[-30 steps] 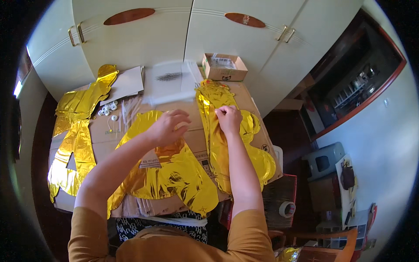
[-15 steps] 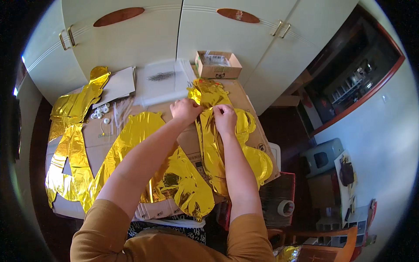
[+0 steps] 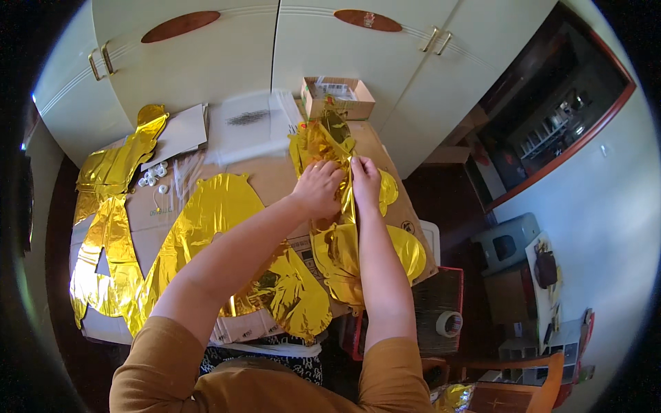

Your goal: Folding gold foil balloons and placing them into plastic retail sleeves with instruction cards.

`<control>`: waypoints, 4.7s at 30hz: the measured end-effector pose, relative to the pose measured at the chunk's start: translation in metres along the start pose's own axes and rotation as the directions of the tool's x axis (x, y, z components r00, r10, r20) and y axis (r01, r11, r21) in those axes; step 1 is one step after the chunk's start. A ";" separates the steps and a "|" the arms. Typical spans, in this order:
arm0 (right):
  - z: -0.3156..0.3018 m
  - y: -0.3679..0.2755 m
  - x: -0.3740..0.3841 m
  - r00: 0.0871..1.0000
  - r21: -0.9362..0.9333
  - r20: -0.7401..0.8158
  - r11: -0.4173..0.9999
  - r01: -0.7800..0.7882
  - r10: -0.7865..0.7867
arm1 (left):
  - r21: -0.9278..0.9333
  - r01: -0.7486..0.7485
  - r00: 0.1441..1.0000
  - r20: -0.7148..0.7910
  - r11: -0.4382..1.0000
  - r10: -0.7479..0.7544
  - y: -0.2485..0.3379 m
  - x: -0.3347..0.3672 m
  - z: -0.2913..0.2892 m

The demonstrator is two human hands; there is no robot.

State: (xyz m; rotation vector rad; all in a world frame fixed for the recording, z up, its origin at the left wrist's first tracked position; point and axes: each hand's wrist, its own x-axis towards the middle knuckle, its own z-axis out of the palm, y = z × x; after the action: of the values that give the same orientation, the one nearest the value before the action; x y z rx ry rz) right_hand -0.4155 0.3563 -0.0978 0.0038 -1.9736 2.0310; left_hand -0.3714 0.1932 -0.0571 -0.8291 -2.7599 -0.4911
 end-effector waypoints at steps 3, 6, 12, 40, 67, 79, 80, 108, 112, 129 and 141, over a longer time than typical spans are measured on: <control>-0.029 0.002 0.004 0.986 -0.042 -0.118 0.992 0.117 -0.121 | -0.016 0.049 0.985 0.167 0.999 -0.046 -0.009 -0.010 0.008; -0.084 -0.015 0.003 0.945 -0.014 -0.204 0.966 0.257 -0.254 | 0.022 0.063 0.986 0.150 0.998 -0.066 -0.005 -0.013 0.006; -0.216 -0.106 -0.061 0.955 0.651 -0.292 0.722 0.236 -0.050 | -0.005 0.078 0.990 0.120 0.997 -0.077 -0.008 -0.017 0.009; 0.195 -0.102 -0.135 0.842 -0.543 0.213 0.656 0.523 -0.495 | -0.396 0.250 0.849 -0.349 0.884 -0.397 -0.053 -0.237 -0.161; 0.208 -0.049 -0.196 0.747 -0.662 0.644 0.370 0.652 -0.165 | -0.172 0.292 0.955 -0.001 0.941 -0.297 -0.078 -0.334 -0.145; 0.209 -0.058 -0.188 0.717 -0.617 0.667 0.388 0.685 -0.204 | -0.148 0.452 0.783 -0.406 0.880 -0.471 -0.315 -0.263 -0.211; 0.210 -0.061 -0.185 0.719 -0.611 0.661 0.400 0.682 -0.215 | -0.117 0.442 0.789 -0.420 0.889 -0.448 -0.332 -0.254 -0.214; 0.406 -0.060 -0.067 0.539 -0.317 0.768 0.525 0.790 -0.346 | 0.092 0.538 0.836 -0.185 0.838 -0.516 -0.380 -0.207 -0.207; 0.443 -0.046 -0.059 0.562 -0.332 0.748 0.534 0.778 -0.353 | -0.125 0.548 0.771 -0.308 0.827 -0.557 -0.381 -0.217 -0.209; 0.467 -0.022 -0.037 0.654 -0.225 0.747 0.878 0.423 -0.123 | 0.251 0.245 0.969 -0.053 0.936 -0.240 -0.390 -0.216 -0.194; 0.463 -0.021 -0.049 0.705 -0.183 0.617 0.808 0.560 -0.348 | -0.221 0.596 0.709 -0.306 0.772 -0.635 -0.379 -0.215 -0.197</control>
State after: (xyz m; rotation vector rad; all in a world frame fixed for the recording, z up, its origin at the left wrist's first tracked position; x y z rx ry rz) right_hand -0.4613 -0.1062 -0.0639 1.0292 -2.3314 1.3967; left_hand -0.3885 -0.2836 -0.0356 0.2176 -2.5979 -0.8146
